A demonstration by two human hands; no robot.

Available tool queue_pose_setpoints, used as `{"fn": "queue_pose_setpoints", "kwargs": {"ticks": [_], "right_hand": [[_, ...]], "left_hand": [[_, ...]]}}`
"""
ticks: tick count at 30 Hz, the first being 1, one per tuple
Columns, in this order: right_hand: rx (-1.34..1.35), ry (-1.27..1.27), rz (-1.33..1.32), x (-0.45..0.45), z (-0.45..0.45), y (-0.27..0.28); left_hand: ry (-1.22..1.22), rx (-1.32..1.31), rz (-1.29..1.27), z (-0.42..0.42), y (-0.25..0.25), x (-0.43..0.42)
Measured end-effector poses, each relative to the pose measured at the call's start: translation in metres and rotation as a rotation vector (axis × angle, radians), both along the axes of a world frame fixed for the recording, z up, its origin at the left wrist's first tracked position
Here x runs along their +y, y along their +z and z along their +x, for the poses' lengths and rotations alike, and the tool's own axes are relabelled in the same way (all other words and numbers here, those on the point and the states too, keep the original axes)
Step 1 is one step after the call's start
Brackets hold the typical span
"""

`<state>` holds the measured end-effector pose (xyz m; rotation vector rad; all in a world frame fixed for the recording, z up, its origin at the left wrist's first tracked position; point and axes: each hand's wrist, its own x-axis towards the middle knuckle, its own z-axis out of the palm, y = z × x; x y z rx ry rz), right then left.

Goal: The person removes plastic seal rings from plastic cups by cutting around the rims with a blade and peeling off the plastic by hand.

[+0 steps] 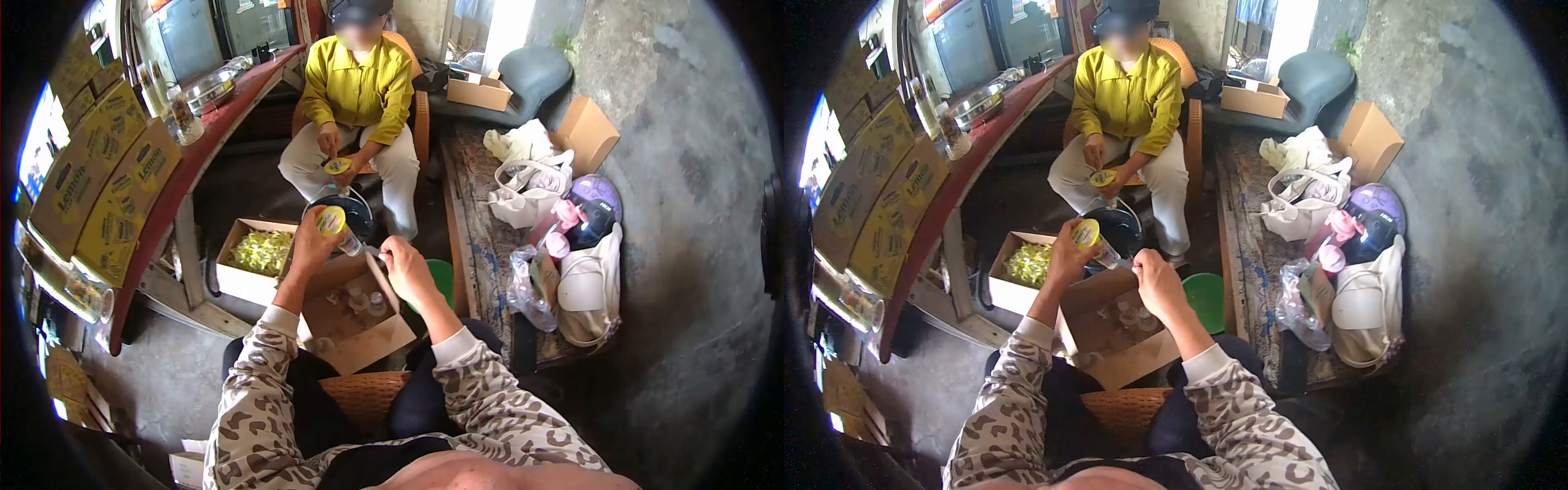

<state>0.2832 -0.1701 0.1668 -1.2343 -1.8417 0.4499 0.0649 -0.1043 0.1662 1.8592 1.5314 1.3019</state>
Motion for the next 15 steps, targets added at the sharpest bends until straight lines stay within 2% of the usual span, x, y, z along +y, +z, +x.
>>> {"fn": "queue_pose_setpoints", "kwargs": {"ticks": [1, 3, 4, 5, 7, 8, 15], "right_hand": [[0.011, 0.002, -0.005, -0.001, -0.001, 0.002], [0.016, 0.004, 0.001, -0.007, -0.005, 0.007], [0.016, 0.017, 0.012, -0.009, -0.007, 0.009], [0.015, 0.027, 0.026, -0.011, -0.01, 0.01], [0.038, 0.044, 0.031, -0.012, -0.014, 0.011], [0.031, 0.047, 0.043, -0.013, -0.015, 0.011], [-0.038, 0.017, 0.074, -0.014, -0.013, 0.008]], "left_hand": [[0.004, 0.022, 0.001, -0.006, 0.005, -0.002], [-0.096, -0.194, 0.013, -0.017, 0.016, -0.005], [-0.135, -0.383, -0.05, -0.006, 0.045, -0.028], [-0.137, -0.363, -0.046, -0.012, 0.042, -0.029], [-0.313, -0.728, -0.258, -0.025, 0.029, -0.033], [-0.305, -0.695, -0.343, -0.03, 0.024, -0.038], [-0.415, -0.842, -0.459, -0.022, -0.012, -0.063]]}}
